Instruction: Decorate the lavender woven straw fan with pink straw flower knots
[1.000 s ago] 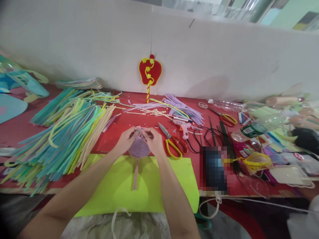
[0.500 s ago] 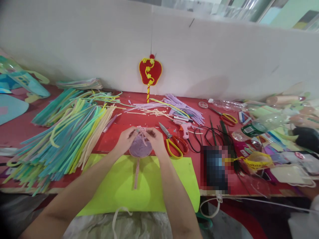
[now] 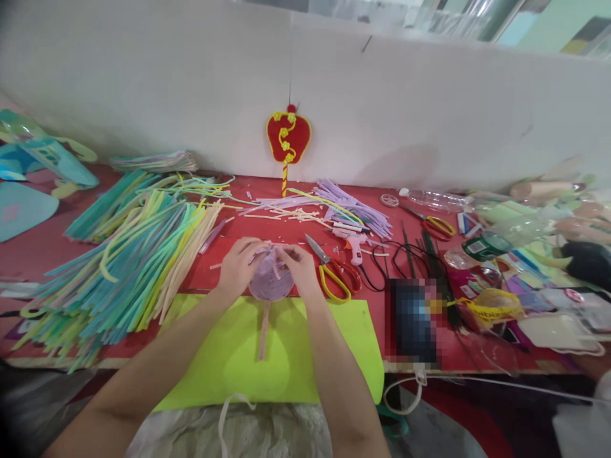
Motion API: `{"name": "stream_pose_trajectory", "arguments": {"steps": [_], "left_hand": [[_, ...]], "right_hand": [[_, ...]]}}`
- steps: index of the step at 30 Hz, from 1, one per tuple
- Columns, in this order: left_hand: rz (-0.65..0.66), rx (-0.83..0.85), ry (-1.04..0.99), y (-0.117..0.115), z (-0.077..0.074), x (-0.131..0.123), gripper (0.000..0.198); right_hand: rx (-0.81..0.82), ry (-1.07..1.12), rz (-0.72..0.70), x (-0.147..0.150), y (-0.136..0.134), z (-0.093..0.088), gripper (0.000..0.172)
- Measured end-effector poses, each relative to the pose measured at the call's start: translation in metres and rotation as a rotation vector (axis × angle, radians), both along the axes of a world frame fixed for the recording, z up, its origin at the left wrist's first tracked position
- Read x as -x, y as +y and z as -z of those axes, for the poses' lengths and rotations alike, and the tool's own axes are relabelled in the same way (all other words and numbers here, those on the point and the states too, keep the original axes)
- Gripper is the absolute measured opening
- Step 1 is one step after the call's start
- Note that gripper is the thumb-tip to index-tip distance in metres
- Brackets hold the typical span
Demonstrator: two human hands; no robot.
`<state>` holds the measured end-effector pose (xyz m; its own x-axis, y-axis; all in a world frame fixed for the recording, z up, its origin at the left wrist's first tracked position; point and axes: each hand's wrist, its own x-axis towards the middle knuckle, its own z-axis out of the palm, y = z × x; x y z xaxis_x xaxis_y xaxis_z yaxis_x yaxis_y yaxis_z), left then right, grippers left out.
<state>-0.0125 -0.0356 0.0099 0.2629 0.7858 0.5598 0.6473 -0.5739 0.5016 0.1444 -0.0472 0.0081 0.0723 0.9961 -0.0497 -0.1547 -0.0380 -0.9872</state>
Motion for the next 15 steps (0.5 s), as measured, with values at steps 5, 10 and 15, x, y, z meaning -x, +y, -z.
{"name": "stream_pose_trajectory", "arguments": {"steps": [5,10,15], "left_hand": [[-0.087,-0.079,-0.049,-0.015,-0.002,-0.009,0.016],[-0.085,0.077,-0.01,-0.018,-0.003,-0.016,0.018],[-0.124,0.189,-0.039,-0.011,-0.001,-0.013,0.021]], "right_hand": [[-0.038,0.039,0.118,0.0,0.002,0.003,0.03],[-0.061,0.029,0.149,0.002,0.001,0.0,0.03],[-0.077,-0.016,0.173,0.003,0.0,-0.001,0.033]]}}
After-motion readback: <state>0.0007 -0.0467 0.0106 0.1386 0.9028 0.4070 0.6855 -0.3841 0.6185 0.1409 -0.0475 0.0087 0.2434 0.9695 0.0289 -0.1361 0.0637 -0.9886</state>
